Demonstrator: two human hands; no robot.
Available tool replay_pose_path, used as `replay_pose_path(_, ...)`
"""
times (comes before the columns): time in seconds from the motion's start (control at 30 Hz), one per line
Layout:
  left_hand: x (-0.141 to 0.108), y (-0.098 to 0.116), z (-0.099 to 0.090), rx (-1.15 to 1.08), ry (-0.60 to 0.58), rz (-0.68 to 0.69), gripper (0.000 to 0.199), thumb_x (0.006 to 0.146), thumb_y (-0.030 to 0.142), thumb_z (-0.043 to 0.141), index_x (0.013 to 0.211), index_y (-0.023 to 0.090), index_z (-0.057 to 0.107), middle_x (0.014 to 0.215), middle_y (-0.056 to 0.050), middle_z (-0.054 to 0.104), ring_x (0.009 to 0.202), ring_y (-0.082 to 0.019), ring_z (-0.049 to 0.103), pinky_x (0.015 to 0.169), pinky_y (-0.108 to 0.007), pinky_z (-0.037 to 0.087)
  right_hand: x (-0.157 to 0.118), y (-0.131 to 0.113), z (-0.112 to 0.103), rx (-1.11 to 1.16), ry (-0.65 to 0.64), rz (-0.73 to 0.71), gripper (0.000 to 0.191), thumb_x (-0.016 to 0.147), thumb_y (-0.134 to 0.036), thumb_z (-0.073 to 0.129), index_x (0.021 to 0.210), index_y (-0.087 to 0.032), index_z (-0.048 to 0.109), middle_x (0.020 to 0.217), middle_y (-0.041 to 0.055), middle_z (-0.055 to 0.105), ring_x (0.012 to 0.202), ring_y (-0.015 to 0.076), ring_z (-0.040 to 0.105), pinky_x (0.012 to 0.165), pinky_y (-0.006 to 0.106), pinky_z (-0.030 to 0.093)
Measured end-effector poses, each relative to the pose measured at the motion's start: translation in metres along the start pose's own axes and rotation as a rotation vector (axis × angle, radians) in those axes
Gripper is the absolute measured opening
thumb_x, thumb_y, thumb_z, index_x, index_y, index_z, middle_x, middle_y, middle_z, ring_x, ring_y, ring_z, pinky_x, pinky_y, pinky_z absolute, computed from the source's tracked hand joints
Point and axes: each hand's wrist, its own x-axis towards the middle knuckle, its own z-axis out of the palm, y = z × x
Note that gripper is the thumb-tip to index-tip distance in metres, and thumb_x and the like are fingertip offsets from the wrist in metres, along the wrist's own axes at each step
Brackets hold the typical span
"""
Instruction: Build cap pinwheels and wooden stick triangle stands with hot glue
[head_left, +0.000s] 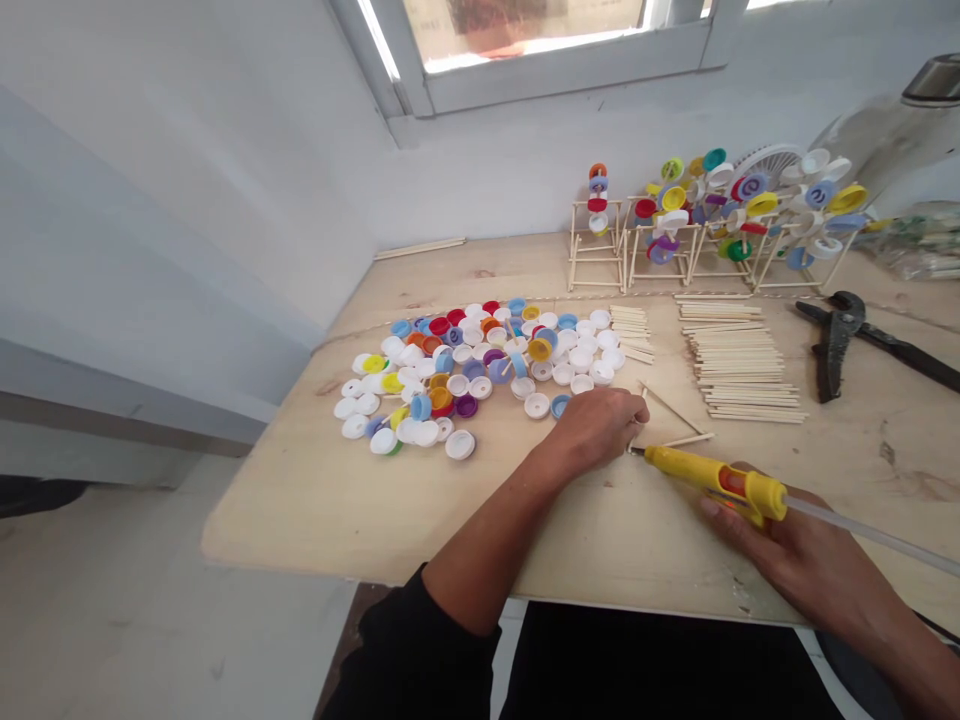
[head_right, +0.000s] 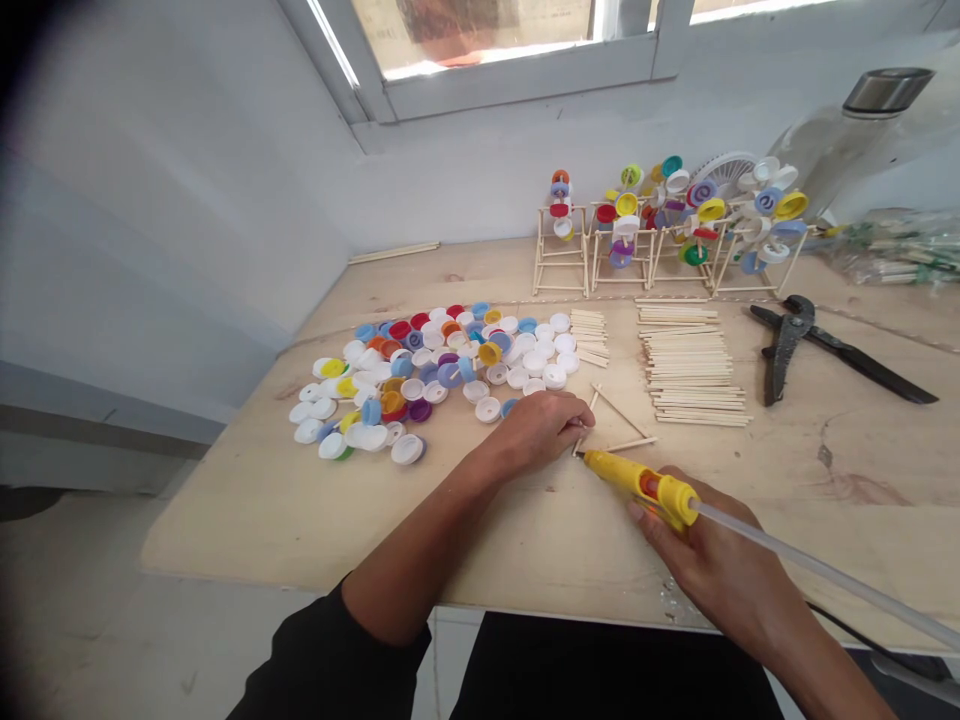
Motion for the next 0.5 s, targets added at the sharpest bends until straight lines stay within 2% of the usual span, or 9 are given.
replay_pose_path(0.5, -0.0001, -0.0005, 0.0011, 0.002, 0.019, -0.013, 0.021, 0.08, 0.014, 0.046, 0.08, 0.02, 0.066, 0.083, -0.002, 0.07, 0.078, -0.017, 0.061, 0.066, -0.025, 0.043, 0.0006, -0.0002, 0.0002, -0.004, -0.004, 0.025, 0.044, 0.084, -0.057, 0.042, 0.086, -0.022, 0.068, 0.082, 0.0051, 0.072, 0.07, 0.023, 0.068, 0.06, 0.03, 0.052)
